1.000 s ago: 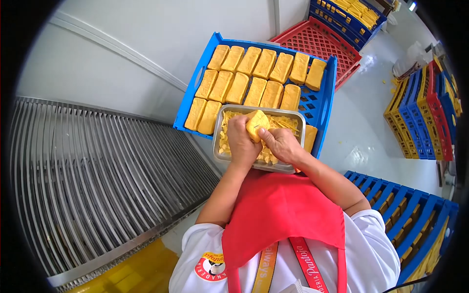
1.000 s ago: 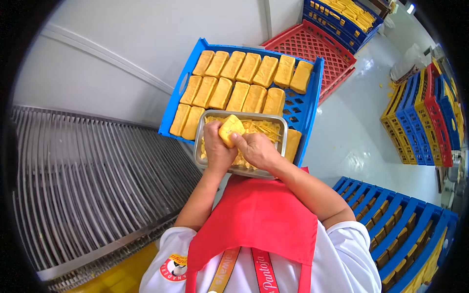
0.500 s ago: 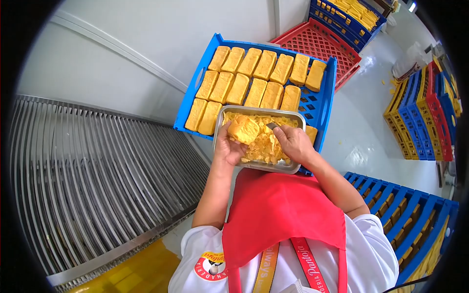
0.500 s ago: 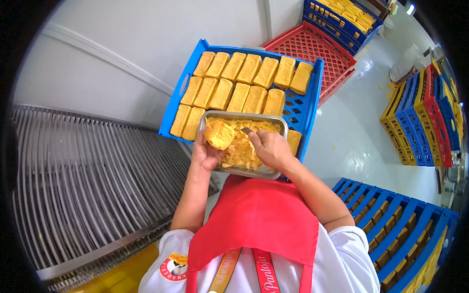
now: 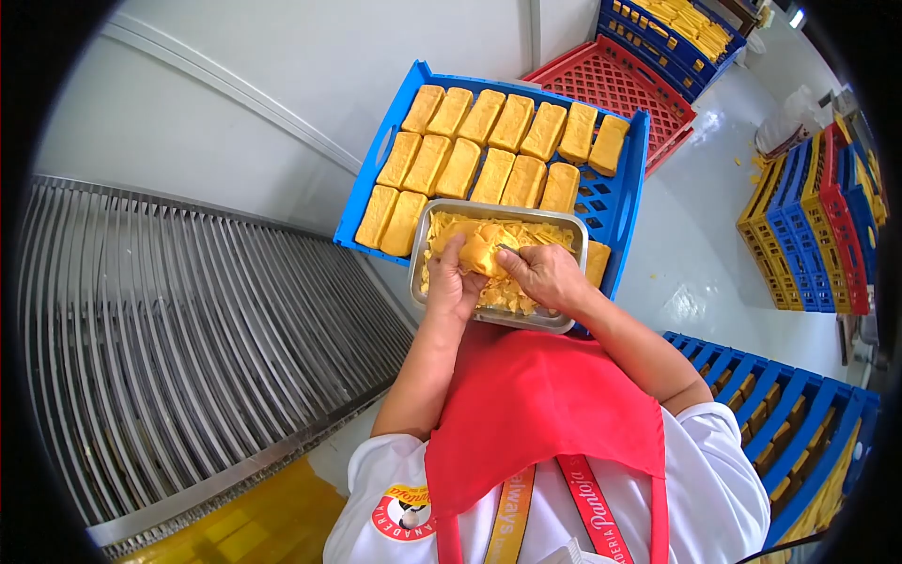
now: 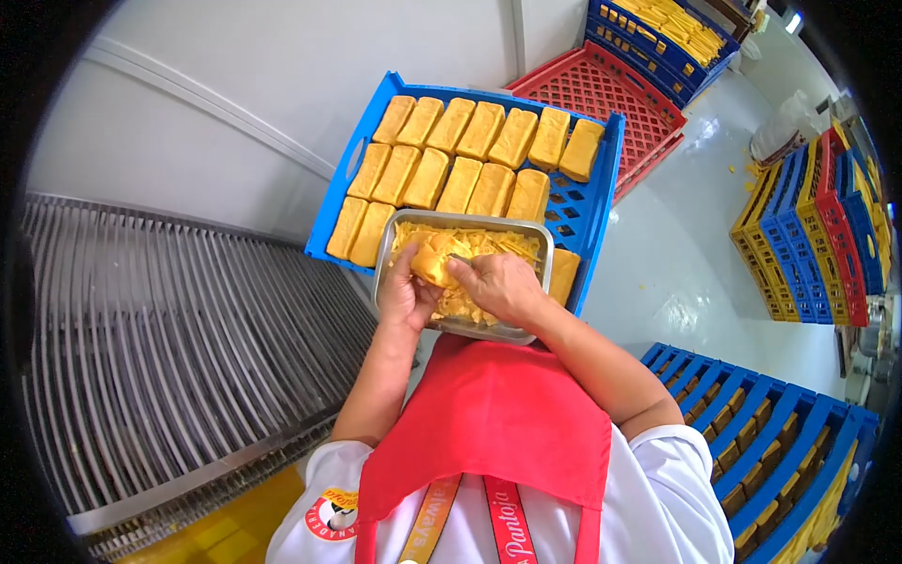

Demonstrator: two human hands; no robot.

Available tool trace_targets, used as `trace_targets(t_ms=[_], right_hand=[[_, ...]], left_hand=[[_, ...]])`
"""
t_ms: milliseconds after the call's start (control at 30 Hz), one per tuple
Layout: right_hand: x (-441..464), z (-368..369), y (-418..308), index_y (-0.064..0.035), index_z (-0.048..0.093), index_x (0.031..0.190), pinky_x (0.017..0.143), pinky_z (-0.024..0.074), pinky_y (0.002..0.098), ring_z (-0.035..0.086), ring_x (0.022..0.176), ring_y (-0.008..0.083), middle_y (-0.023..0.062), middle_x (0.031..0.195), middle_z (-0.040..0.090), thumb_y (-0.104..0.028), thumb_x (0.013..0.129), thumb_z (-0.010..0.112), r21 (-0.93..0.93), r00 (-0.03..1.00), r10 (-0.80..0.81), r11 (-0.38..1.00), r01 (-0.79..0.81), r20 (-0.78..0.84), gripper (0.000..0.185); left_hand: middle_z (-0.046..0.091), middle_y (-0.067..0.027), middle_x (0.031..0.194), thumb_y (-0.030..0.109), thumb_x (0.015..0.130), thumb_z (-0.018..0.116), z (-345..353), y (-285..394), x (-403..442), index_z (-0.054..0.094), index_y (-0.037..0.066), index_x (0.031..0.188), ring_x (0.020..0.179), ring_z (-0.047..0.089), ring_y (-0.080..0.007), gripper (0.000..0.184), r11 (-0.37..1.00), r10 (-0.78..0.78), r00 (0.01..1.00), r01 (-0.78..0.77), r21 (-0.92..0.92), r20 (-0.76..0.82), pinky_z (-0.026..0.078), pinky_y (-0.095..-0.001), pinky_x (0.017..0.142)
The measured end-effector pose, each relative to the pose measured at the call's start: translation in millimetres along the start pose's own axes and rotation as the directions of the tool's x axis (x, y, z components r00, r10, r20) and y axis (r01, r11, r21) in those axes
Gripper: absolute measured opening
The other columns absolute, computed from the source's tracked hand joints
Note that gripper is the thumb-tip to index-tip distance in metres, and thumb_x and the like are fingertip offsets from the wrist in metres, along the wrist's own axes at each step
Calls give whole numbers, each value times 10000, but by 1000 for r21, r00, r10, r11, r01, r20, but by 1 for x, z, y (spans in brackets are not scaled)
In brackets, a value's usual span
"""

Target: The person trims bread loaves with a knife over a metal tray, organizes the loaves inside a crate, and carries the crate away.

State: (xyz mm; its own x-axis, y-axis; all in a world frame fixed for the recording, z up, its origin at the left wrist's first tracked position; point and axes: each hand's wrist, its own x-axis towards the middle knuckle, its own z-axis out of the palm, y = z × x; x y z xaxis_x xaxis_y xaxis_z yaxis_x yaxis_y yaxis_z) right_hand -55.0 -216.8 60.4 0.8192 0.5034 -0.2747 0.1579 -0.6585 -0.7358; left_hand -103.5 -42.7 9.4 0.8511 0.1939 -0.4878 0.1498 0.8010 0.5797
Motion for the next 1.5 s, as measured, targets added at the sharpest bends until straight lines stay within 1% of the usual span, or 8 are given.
trace_targets(t_ms=[133,500,700,1067,1167,1267,1433,1500], right_hand=[[6,4,15,22,682,763,711,509,513,649,713,444,268,723,652,-581,909,553,181,979,115,973,-146,169,634],[14,-14,9,-84,722,930,668,509,444,670,752,315,131,766,666,-671,684,750,-409,888,-455,825,390,-71,637],[11,-27,-2,-244,760,1071,659,536,428,690,749,300,126,763,698,-731,773,611,-460,939,-312,819,344,147,590],[-1,-10,18,-103,698,788,579,509,443,676,683,307,109,723,666,-621,763,700,-608,961,-152,749,263,229,519],[-16,-2,34,-73,674,846,608,535,425,691,712,302,119,790,676,-504,708,781,-645,973,-186,728,231,139,466],[-31,-8,33,-57,641,952,634,551,422,704,758,296,133,878,667,-391,704,802,-664,989,-121,733,147,85,445],[-55,-3,44,-54,640,933,596,546,418,703,738,295,135,859,669,-330,786,744,-529,988,-146,842,103,-40,330],[-63,-5,45,-49,635,932,568,543,426,701,730,303,137,857,667,-321,804,728,-490,991,-126,867,90,-41,315]], left_hand=[[688,-66,1100,381,896,718,-6,3,7,593,84,1221,955,692,-183,458,997,-73,997,73,20,-15,601,-305,775],[692,-11,996,582,852,697,10,17,11,616,123,1181,780,685,-109,571,888,-226,963,266,375,-148,545,-206,482],[687,-53,992,514,838,750,7,16,20,594,89,1192,768,687,-149,575,867,-166,969,232,441,-183,579,-256,529],[636,-121,1086,431,795,822,34,22,23,484,45,1278,824,682,-202,704,831,69,993,-6,556,-93,585,-292,528],[512,-199,1238,440,753,854,48,17,43,360,17,1355,1014,623,-293,887,692,407,912,-346,634,54,592,-380,720],[357,-280,1334,485,664,890,76,8,70,287,-12,1389,1259,391,-401,1066,46,587,653,-617,786,478,333,-485,1085],[383,-273,1338,484,678,870,139,-47,106,290,-2,1409,1214,472,-411,1052,-196,404,594,-687,700,696,399,-468,1059],[368,-263,1363,453,716,844,160,-62,110,306,30,1420,1153,532,-439,981,-215,117,827,-519,827,549,476,-473,984]])
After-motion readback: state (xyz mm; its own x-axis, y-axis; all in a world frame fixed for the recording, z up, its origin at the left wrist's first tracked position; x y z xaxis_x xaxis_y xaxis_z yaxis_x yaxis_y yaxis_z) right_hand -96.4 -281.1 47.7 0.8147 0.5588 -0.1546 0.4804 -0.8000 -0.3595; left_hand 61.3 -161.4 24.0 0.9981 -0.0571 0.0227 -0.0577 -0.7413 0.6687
